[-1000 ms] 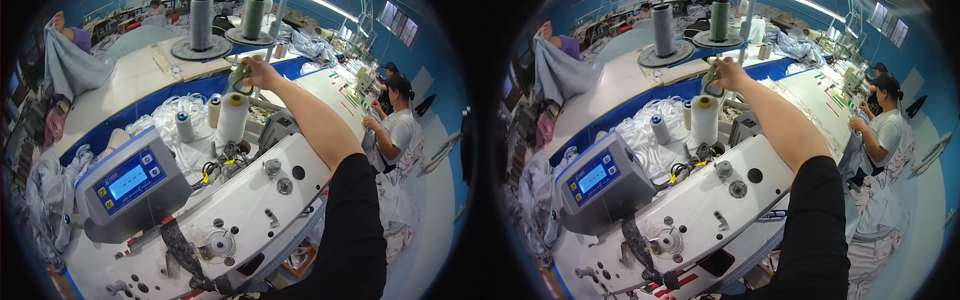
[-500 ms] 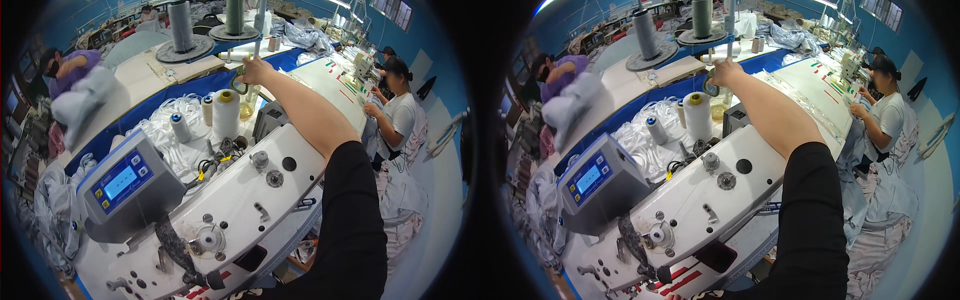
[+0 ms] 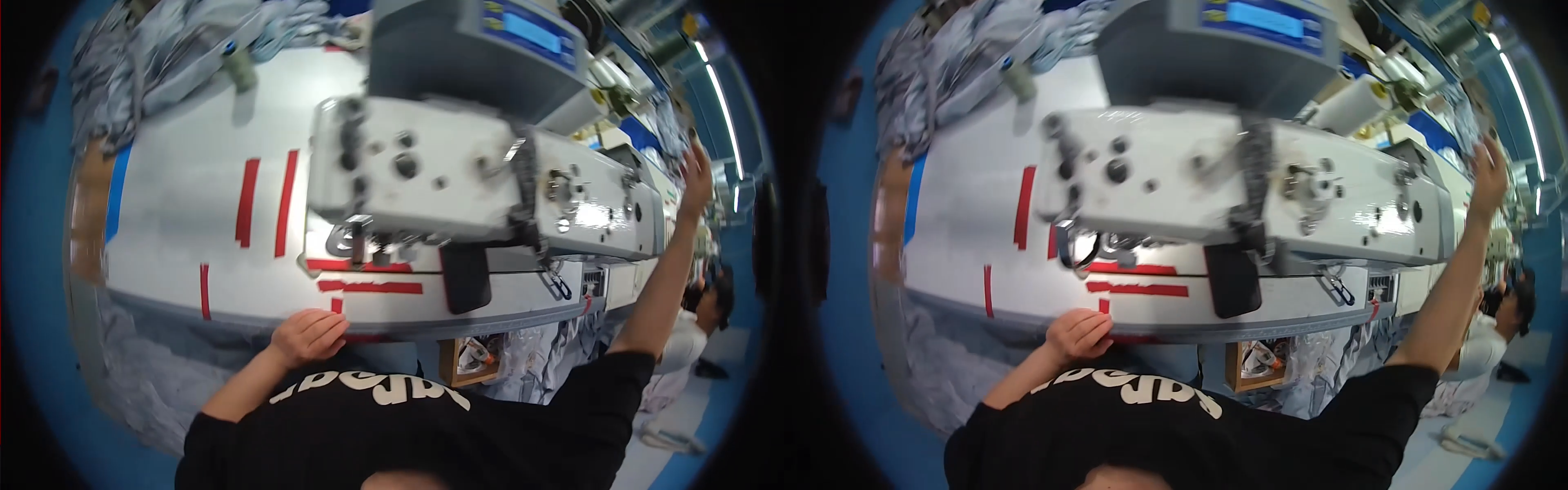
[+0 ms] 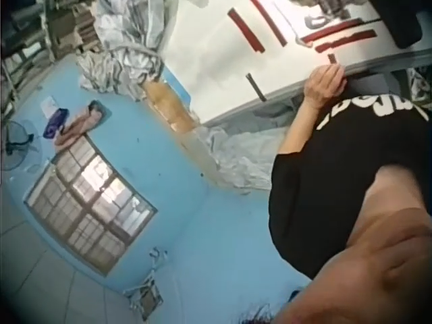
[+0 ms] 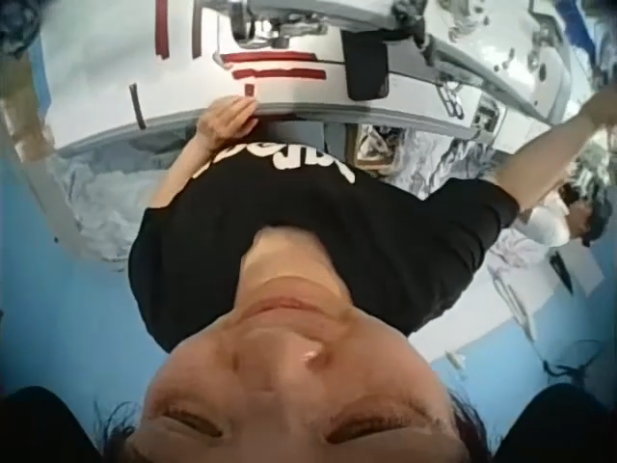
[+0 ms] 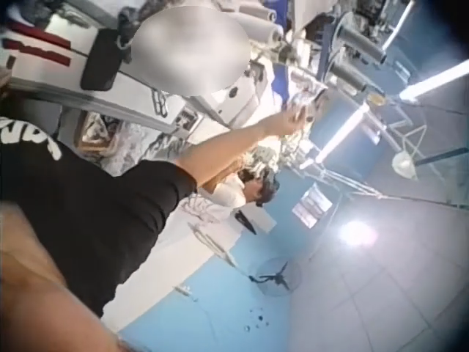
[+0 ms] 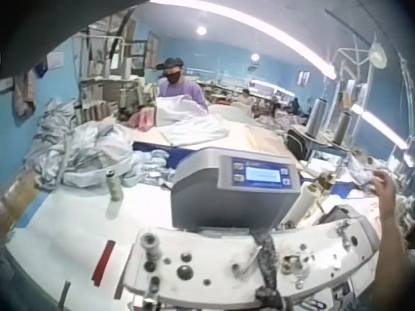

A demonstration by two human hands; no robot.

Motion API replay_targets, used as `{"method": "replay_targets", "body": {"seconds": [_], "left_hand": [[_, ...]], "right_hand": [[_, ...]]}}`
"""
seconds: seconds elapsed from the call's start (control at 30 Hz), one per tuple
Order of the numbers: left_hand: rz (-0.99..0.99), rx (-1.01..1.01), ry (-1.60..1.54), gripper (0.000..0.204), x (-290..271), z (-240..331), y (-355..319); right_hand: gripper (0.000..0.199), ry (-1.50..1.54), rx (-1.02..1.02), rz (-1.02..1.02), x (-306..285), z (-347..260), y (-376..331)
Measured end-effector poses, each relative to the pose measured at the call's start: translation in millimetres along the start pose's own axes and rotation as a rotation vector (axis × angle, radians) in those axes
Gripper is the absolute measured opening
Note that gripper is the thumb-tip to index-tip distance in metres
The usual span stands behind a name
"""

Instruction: Threading an industrial sewing machine and preparing thread spools at a workstation.

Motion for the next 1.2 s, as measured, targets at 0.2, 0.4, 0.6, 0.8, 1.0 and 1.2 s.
{"method": "replay_targets", "body": {"seconds": [0.2,0.4,0.6,0.8,1.0,1.2], "left_hand": [[-0.786,-0.090,-0.698,0.037,57.1,35.8,-127.5],[-0.474,-0.781,-0.637,0.023,86.3,-69.6,-194.1],[-0.393,-0.628,-0.721,0.022,112.9,-123.9,-160.7],[-0.245,-0.544,-0.813,0.022,147.8,-162.9,-108.6],[-0.196,-0.556,-0.889,0.021,167.7,-176.6,-90.1],[-0.164,-0.490,-0.946,0.021,194.5,-189.5,-30.1]], "right_hand": [[0.022,0.189,-0.212,0.324,4.3,-136.9,-269.6],[0.018,0.170,-0.276,-0.608,151.1,-215.7,-463.1],[0.016,-0.083,-0.326,-0.460,182.9,-220.7,-477.2],[0.017,-0.046,-0.315,-0.481,191.4,-228.6,-485.8],[0.016,-0.087,-0.318,-0.454,187.7,-226.9,-480.4],[0.016,-0.097,-0.309,-0.527,192.3,-223.6,-479.4]]}}
Point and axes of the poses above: each hand's wrist, its own y-axis towards the middle knuckle, its own x-axis out of the palm, z = x × y, the point moved 7 cm from there along y, towards the middle knuckle, and after that the axes turned 7 degrees about z, right-handed, at the moved point
